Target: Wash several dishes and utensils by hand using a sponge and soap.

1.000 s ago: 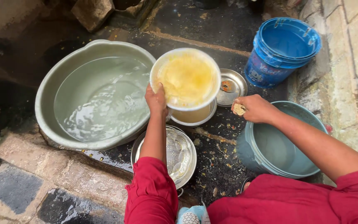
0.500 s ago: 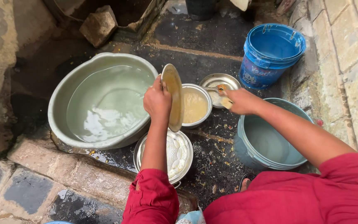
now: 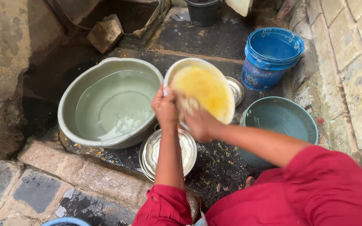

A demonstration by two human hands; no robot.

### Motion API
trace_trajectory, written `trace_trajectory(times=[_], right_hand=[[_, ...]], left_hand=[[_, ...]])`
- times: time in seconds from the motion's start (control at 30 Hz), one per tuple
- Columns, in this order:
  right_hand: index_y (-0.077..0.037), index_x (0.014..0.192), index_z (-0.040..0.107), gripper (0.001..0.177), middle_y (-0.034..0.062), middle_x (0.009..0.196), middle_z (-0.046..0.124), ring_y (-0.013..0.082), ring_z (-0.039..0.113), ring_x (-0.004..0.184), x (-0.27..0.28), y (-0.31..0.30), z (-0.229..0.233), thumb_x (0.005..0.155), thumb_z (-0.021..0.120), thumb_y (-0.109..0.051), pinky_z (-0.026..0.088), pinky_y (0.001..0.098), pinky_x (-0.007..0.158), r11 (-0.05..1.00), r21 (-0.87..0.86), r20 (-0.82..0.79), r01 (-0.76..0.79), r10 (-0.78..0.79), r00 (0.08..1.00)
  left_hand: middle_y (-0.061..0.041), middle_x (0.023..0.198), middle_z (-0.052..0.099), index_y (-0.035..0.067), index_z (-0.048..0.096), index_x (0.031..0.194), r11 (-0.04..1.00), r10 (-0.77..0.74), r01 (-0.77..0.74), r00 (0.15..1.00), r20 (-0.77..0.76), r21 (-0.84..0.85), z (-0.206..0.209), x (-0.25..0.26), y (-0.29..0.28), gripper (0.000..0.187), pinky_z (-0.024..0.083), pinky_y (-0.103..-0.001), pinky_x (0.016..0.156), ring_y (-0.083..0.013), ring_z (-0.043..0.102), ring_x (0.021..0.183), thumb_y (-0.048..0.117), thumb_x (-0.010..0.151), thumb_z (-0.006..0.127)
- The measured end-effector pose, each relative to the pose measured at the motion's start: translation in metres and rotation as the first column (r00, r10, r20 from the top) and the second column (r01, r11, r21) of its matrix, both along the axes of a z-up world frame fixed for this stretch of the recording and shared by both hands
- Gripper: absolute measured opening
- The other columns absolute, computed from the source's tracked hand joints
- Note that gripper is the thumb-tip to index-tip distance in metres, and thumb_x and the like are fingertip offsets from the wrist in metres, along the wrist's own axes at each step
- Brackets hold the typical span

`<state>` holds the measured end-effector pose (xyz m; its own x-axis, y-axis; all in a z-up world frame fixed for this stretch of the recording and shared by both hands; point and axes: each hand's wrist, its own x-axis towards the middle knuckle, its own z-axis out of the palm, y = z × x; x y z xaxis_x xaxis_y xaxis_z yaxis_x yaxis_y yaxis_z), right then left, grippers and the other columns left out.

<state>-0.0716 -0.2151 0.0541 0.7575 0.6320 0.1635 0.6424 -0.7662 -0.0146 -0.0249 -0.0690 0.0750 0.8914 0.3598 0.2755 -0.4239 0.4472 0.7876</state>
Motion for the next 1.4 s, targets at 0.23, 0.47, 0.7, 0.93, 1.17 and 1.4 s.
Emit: trace_trajectory(times=[0.23,0.47,0.7,0.93,1.17,1.4], right_hand=[[-0.005,0.163,-0.008,0.104,0.0213,0.17,-0.003,0.0425,0.014,0.155,0.032,-0.039,0.059,0.093,0.048,-0.059,0.01,0.0547,0.12,0.95,0.078,-0.159,0.301,-0.286,0.945],[-0.002,0.161,0.012,0.104,0.0306,0.165,0.016,0.0429,0.016,0.156,-0.027,-0.002,0.05,0.091,0.058,-0.064,0.006,0.0552,0.127,0.978,-0.033,0.106,-0.204,0.207,0.973],[-0.029,0.168,0.009,0.092,0.0362,0.163,0.007,0.0446,0.017,0.15,0.032,-0.058,0.066,0.099,0.062,-0.059,0.006,0.0577,0.116,0.983,0.014,0.543,0.185,-0.163,0.824],[-0.009,0.16,0.015,0.103,0.0268,0.166,0.023,0.0398,0.029,0.154,-0.022,-0.013,0.041,0.088,0.071,-0.056,0.01,0.0551,0.135,0.983,0.174,-0.03,-0.055,0.061,0.998],[-0.005,0.166,0.002,0.109,0.0284,0.161,0.032,0.0432,0.047,0.138,0.029,-0.067,0.047,0.091,0.064,-0.054,0.034,0.0538,0.116,0.975,0.08,-0.15,0.209,-0.196,0.969],[0.006,0.155,0.001,0.115,0.0365,0.16,0.01,0.0462,0.025,0.15,-0.05,0.001,0.089,0.083,0.069,-0.053,0.018,0.0568,0.118,0.978,0.144,0.188,-0.148,0.12,0.975]], left_hand=[[-0.008,0.103,0.074,-0.007,0.067,0.124,0.993,-0.052,0.035,0.986,-0.158,-0.11,0.021,-0.026,0.033,0.031,0.055,-0.025,0.079,-0.0122,0.067,0.086,0.011,0.1,0.058],[-0.008,0.106,0.073,-0.009,0.067,0.128,0.997,-0.074,0.072,0.992,-0.104,-0.023,0.03,-0.036,0.031,0.035,0.051,-0.023,0.08,-0.0107,0.064,0.088,0.008,0.098,0.062],[-0.006,0.097,0.071,-0.009,0.068,0.127,0.986,-0.097,0.072,0.982,-0.162,-0.153,0.014,-0.031,0.036,0.036,0.048,-0.023,0.069,-0.0099,0.06,0.076,0.003,0.094,0.06],[-0.006,0.107,0.071,-0.011,0.067,0.133,0.993,-0.12,0.121,0.991,-0.059,0.006,0.022,-0.035,0.012,0.045,0.052,-0.02,0.085,-0.0092,0.064,0.09,-0.002,0.09,0.057],[-0.007,0.105,0.071,-0.01,0.067,0.131,0.992,-0.091,0.082,0.992,-0.091,-0.1,0.003,-0.031,0.026,0.037,0.052,-0.024,0.078,-0.0119,0.062,0.085,0.002,0.096,0.059],[-0.009,0.109,0.074,-0.008,0.066,0.131,0.988,-0.148,0.143,0.983,-0.107,-0.052,0.022,-0.043,-0.004,0.035,0.053,-0.023,0.085,-0.0115,0.067,0.093,0.007,0.099,0.061]])
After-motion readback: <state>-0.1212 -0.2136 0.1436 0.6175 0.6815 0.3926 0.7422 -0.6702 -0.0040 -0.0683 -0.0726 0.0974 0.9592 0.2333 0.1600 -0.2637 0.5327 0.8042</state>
